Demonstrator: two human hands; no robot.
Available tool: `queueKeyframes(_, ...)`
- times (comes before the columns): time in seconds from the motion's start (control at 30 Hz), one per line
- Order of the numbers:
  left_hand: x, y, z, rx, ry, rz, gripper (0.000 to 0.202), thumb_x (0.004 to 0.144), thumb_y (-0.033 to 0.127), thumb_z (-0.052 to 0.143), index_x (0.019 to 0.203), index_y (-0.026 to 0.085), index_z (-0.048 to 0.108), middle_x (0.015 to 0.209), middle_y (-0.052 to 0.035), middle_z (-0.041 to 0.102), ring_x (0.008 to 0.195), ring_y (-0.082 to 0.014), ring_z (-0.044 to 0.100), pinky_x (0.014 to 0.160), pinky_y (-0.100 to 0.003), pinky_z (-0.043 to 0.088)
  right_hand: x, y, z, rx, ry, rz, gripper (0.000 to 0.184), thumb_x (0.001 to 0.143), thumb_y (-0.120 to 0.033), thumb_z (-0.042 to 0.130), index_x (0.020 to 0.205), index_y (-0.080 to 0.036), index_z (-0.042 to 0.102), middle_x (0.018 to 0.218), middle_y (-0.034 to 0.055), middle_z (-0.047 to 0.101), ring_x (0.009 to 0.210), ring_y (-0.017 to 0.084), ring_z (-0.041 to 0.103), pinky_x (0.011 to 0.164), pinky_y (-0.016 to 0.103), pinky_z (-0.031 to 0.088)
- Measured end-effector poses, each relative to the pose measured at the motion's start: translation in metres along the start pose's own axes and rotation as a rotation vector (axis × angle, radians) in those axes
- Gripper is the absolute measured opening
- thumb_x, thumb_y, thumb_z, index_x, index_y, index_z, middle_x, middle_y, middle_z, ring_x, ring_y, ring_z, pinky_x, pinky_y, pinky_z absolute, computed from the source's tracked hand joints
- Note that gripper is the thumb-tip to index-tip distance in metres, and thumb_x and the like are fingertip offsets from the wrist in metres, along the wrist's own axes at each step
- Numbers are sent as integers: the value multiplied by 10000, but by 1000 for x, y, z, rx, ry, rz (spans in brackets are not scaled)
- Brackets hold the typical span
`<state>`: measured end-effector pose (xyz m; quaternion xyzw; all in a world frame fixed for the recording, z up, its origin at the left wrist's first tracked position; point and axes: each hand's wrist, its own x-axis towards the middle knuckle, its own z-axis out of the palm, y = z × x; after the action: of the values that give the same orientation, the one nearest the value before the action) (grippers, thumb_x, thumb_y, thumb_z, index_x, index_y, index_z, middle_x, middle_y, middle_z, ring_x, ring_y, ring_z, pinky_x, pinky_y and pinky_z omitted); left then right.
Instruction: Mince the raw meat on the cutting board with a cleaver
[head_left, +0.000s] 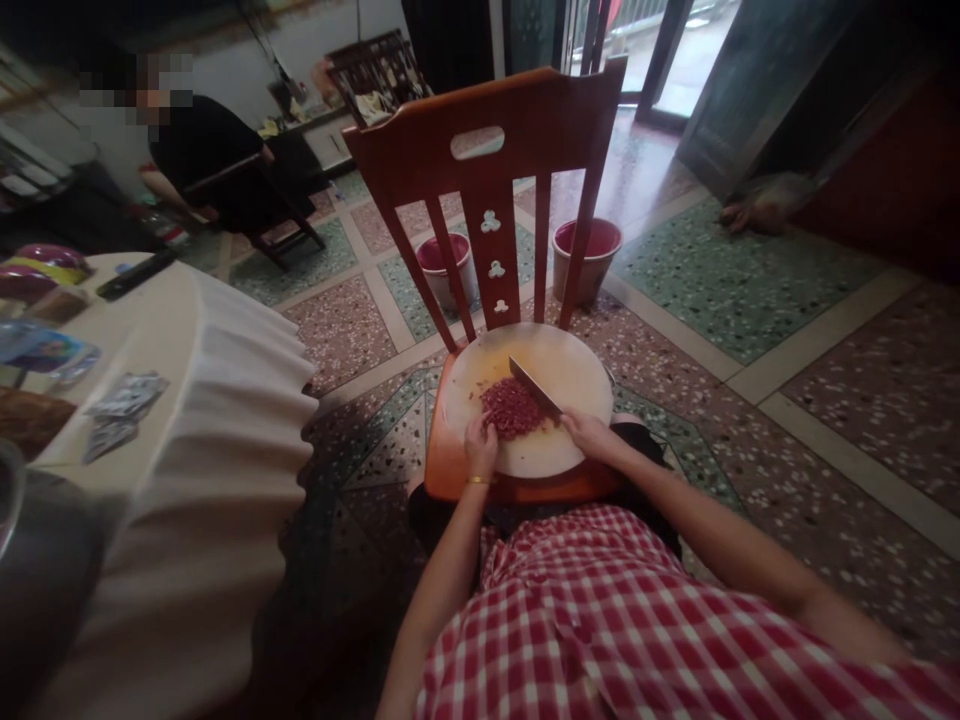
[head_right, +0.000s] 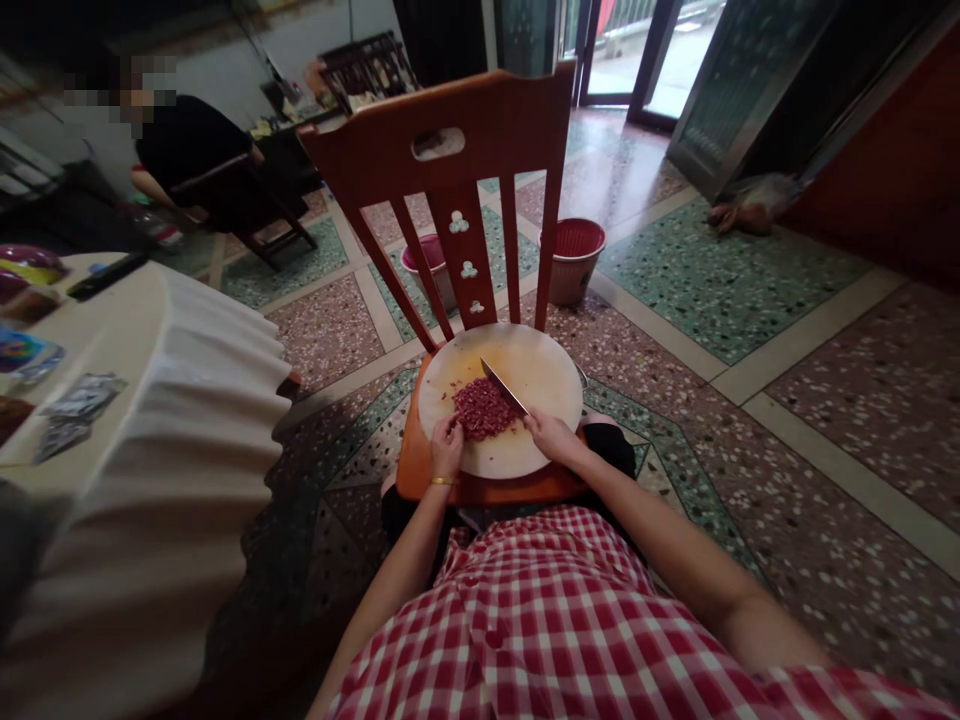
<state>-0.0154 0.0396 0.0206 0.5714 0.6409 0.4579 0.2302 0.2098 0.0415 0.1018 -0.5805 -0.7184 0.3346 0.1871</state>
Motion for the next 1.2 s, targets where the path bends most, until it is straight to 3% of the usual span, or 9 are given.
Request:
queueKeyframes(0.17, -1, -4, -1, 23, 16, 3, 241, 787, 205, 439, 977, 167, 582, 926, -76, 593, 894, -154, 536, 844, -326, 436, 1, 0, -4, -10, 148, -58, 361, 890, -310, 296, 1162, -212, 512, 1131, 64, 585, 1067, 197, 513, 902, 312, 396)
queueKeyframes(0.3, -2, -7, -1, 39, 2, 12, 245, 783, 193, 437, 983, 173, 576, 944, -78, 589, 914, -160, 527, 865, -342, 424, 2, 3, 0, -54, 9, 12, 364, 879, -267, 306, 1170, -189, 510, 1022, 79, 639, 962, 223, 578, 845, 343, 439)
queueKeyframes(0.5, -6, -16, 2, 47, 0, -17, 284, 740, 158, 464, 1002, 175, 573, 926, -74, 587, 892, -167, 530, 856, -354, 428, 6, 0, 3, 26, 128, -75, 369, 885, -289, 312, 1206, -221, 481, 1136, 54, 584, 1050, 194, 526, 875, 294, 417)
queueKeyframes(0.63, -9, -14, 3, 39, -6, -22, 285, 738, 154, 462, 995, 176, 581, 927, -74, 593, 908, -171, 530, 863, -353, 426, 5, -12, 3, 22, 0, -45, 356, 875, -259, 319, 1165, -213, 520, 1096, 48, 608, 1034, 197, 538, 888, 332, 418)
queueKeyframes(0.8, -11, -13, 2, 6, -4, -30, 287, 749, 155, 438, 999, 161, 578, 926, -77, 596, 902, -161, 539, 863, -344, 433, 3, -35, 7, 85, 85, -210, 388, 894, -284, 278, 1228, -203, 459, 1206, 50, 533, 1115, 172, 473, 954, 317, 362)
queueKeyframes(0.93, -13, -16, 2, -5, 4, -65, 272, 754, 170, 437, 982, 145, 583, 923, -89, 599, 888, -163, 548, 849, -344, 443, 8, -33, 22, -9, -48, -103, 378, 870, -242, 320, 1200, -161, 485, 1166, 93, 560, 1076, 207, 507, 928, 367, 391)
queueKeyframes(1.1, -16, -19, 1, -74, 28, -104, 255, 769, 191, 426, 954, 144, 595, 907, -84, 614, 877, -158, 560, 841, -336, 449, 5, -35, 30, -2, 10, -230, 420, 884, -281, 307, 1292, -213, 380, 1238, 56, 505, 1057, 190, 522, 928, 329, 395)
queueKeyframes(1.2, -16, -18, 0, -111, 53, -127, 251, 771, 191, 428, 946, 137, 599, 910, -87, 615, 875, -153, 561, 842, -325, 448, 1, -35, 38, -67, -70, -147, 412, 878, -262, 324, 1274, -184, 409, 1171, 85, 558, 992, 206, 565, 889, 345, 423)
